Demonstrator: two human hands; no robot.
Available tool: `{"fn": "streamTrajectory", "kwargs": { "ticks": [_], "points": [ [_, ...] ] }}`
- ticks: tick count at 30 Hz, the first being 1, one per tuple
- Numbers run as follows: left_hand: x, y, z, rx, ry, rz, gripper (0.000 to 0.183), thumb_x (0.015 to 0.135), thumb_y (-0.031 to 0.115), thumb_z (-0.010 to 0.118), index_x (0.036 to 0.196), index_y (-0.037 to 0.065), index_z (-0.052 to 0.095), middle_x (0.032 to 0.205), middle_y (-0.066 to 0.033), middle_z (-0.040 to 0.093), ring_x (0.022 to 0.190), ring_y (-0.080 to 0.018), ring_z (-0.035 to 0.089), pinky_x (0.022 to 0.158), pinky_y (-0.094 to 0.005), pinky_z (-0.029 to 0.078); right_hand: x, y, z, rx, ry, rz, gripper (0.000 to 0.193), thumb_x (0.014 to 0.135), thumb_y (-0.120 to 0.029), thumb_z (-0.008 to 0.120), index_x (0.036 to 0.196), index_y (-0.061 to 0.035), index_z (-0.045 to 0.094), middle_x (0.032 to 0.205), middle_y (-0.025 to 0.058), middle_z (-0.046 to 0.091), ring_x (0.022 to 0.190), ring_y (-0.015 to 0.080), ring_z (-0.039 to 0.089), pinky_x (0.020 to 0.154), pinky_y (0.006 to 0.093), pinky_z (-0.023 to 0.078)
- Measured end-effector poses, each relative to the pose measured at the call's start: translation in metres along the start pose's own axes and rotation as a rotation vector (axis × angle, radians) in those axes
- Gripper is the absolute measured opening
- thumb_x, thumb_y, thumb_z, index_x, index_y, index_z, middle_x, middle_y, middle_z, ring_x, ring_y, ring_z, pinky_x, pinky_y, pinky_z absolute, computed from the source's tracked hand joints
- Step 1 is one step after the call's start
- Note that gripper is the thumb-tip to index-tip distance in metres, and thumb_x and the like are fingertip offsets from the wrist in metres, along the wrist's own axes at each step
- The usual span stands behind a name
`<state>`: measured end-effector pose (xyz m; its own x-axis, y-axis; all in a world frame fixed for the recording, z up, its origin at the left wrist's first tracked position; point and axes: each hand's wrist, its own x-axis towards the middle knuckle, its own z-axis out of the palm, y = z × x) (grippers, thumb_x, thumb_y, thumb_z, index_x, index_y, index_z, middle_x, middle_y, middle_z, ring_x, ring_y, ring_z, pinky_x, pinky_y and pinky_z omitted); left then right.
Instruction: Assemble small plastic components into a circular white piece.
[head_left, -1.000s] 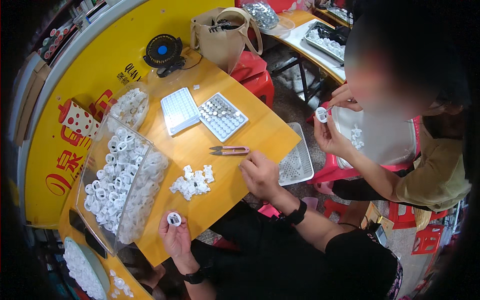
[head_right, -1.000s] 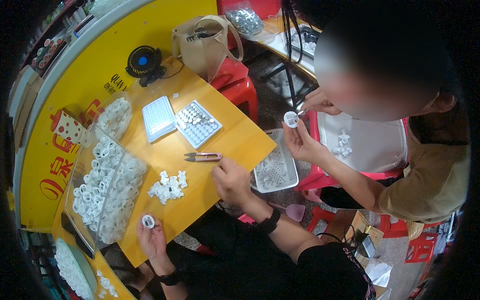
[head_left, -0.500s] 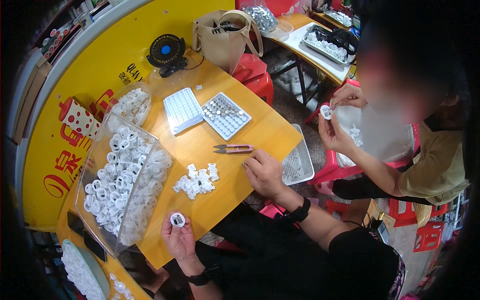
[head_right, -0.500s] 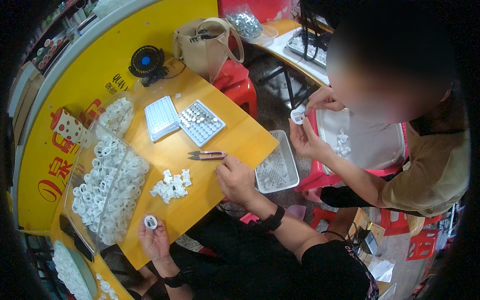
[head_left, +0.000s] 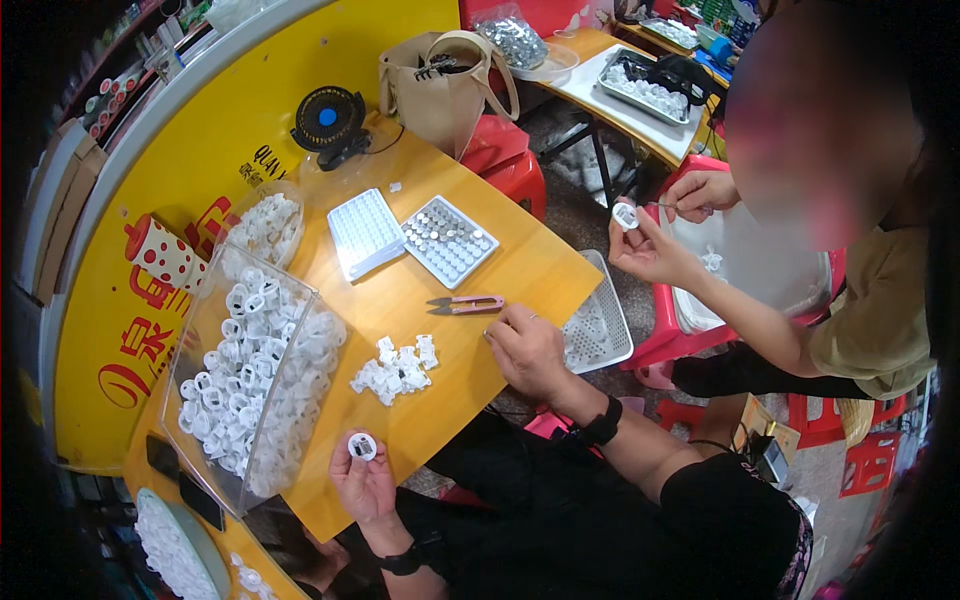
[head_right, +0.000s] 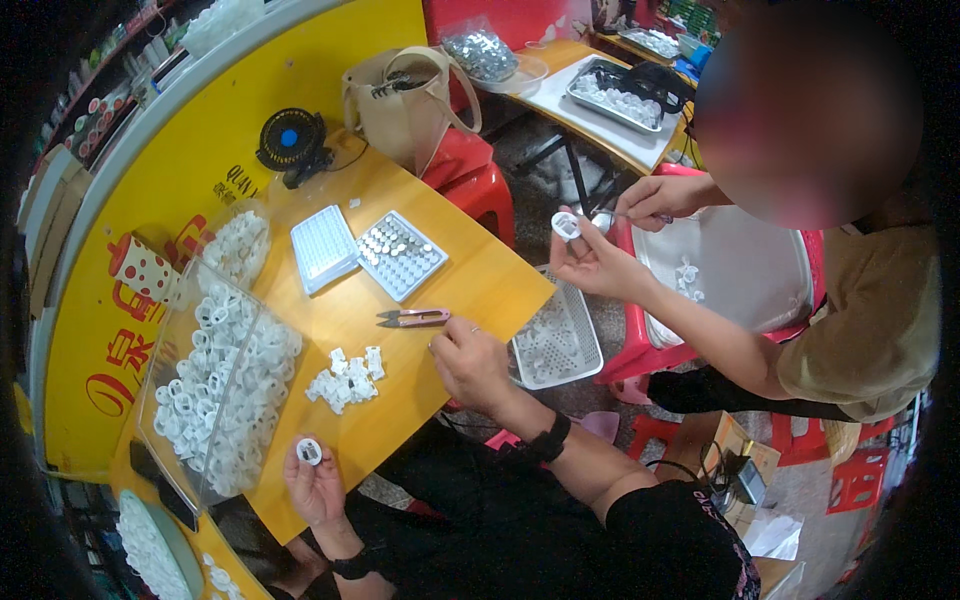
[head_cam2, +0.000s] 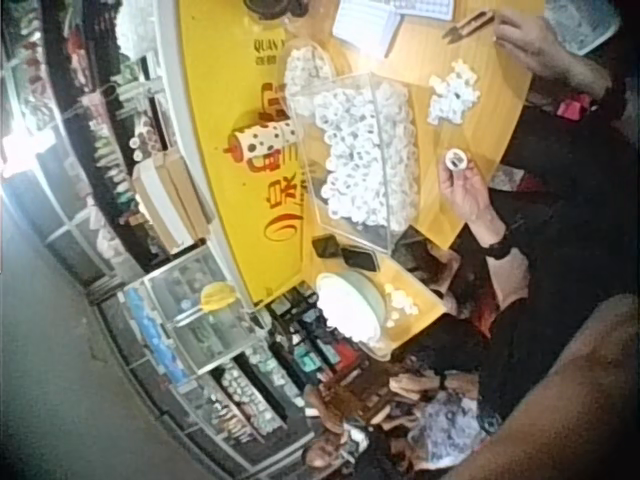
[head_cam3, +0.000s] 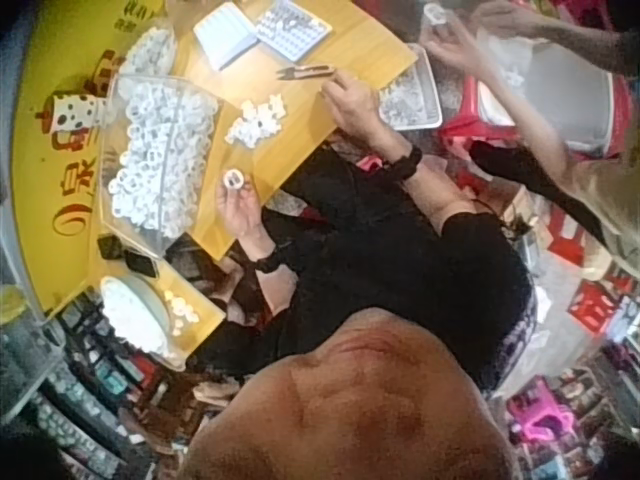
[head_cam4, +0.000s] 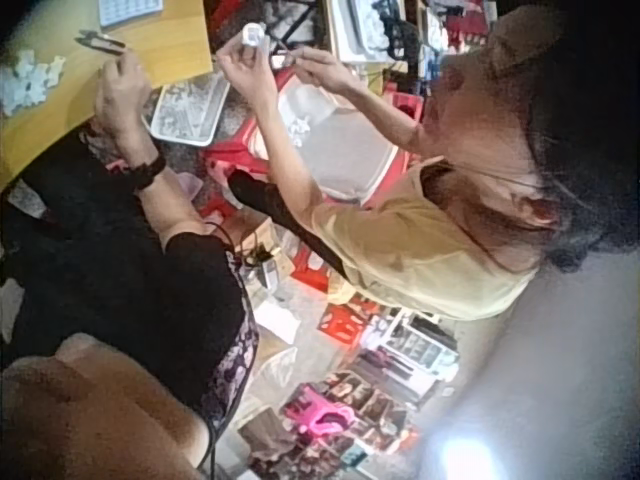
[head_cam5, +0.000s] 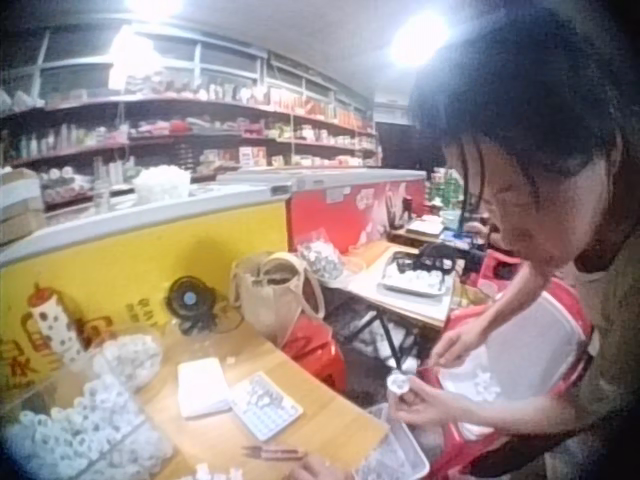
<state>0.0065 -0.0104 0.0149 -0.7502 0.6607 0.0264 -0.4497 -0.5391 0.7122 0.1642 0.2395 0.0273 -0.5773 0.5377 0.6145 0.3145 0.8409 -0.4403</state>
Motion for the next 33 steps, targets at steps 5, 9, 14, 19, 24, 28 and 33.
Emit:
{"fn": "streamTrajectory", "kwargs": {
  "ticks": [5, 9, 14, 19, 24, 28, 33],
  "points": [
    [-0.0039, 0.0006, -0.0045, -0.013, -0.004, -0.014, 0.036, 0.083, 0.006, 0.068, 0.116, -0.006, 0.058, 0.109, -0.0165, 0.06, 0.093, -0.0227, 0.06, 0.082, -0.0319, 0.05, -0.0024, -0.0022, 0.0, -0.003, -0.045, 0.017, 0.009, 0.074, -0.006, 0.067, 0.079, -0.0062, 0.059, 0.079, 0.0077, 0.054, 0.067, 0.026, 0.058, 0.054, 0.0366, 0.046],
    [-0.0052, 0.0002, -0.0037, -0.005, 0.033, -0.019, 0.037, 0.082, 0.005, 0.068, 0.116, -0.006, 0.058, 0.108, -0.017, 0.06, 0.092, -0.0232, 0.06, 0.082, -0.0324, 0.051, -0.0018, -0.0005, -0.0001, -0.033, -0.04, 0.016, 0.009, 0.074, -0.006, 0.067, 0.08, -0.006, 0.059, 0.08, 0.0075, 0.054, 0.067, 0.0258, 0.058, 0.055, 0.0365, 0.046],
    [-0.0049, 0.0001, -0.0062, -0.011, 0.008, -0.005, 0.038, 0.082, 0.005, 0.068, 0.116, -0.007, 0.057, 0.11, -0.0179, 0.06, 0.093, -0.0239, 0.061, 0.083, -0.0322, 0.051, -0.0006, -0.0008, 0.0023, -0.012, -0.02, 0.009, 0.011, 0.073, -0.006, 0.067, 0.081, -0.006, 0.059, 0.079, 0.0075, 0.054, 0.067, 0.0258, 0.058, 0.055, 0.0369, 0.046],
    [-0.0064, 0.0002, -0.0066, -0.015, -0.022, -0.01, 0.037, 0.085, 0.006, 0.065, 0.119, -0.007, 0.054, 0.111, -0.0178, 0.058, 0.092, -0.0238, 0.059, 0.082, -0.0316, 0.05, -0.0004, 0.0008, 0.0013, -0.018, -0.034, 0.001, 0.011, 0.072, -0.005, 0.067, 0.081, -0.006, 0.059, 0.078, 0.0075, 0.054, 0.068, 0.0262, 0.058, 0.055, 0.0371, 0.046],
    [-0.0079, -0.0014, -0.0071, 0.005, -0.011, -0.005, 0.037, 0.088, 0.006, 0.061, 0.122, -0.007, 0.051, 0.111, -0.0168, 0.056, 0.091, -0.0232, 0.057, 0.081, -0.0306, 0.05, -0.0026, 0.0014, 0.0007, -0.019, -0.041, 0.013, 0.012, 0.072, -0.004, 0.066, 0.08, -0.0059, 0.059, 0.078, 0.0076, 0.053, 0.069, 0.0264, 0.058, 0.055, 0.0372, 0.045],
    [-0.0089, -0.0005, -0.0072, -0.029, -0.026, -0.018, 0.038, 0.084, 0.005, 0.066, 0.118, -0.007, 0.056, 0.111, -0.019, 0.058, 0.092, -0.0247, 0.059, 0.082, -0.0313, 0.051, -0.0045, 0.0026, 0.0016, -0.005, -0.022, 0.0, 0.012, 0.071, -0.004, 0.066, 0.08, -0.0059, 0.059, 0.078, 0.0077, 0.053, 0.069, 0.0264, 0.058, 0.055, 0.0372, 0.045],
    [-0.0106, 0.0021, -0.0052, -0.028, -0.02, -0.016, 0.038, 0.084, 0.005, 0.066, 0.118, -0.006, 0.056, 0.111, -0.0186, 0.058, 0.092, -0.0246, 0.059, 0.082, -0.0315, 0.05, -0.0026, -0.0013, -0.0004, 0.01, -0.025, -0.006, 0.011, 0.071, -0.004, 0.066, 0.08, -0.0059, 0.059, 0.078, 0.0079, 0.053, 0.069, 0.0267, 0.058, 0.054, 0.0372, 0.045]
  ]
}}
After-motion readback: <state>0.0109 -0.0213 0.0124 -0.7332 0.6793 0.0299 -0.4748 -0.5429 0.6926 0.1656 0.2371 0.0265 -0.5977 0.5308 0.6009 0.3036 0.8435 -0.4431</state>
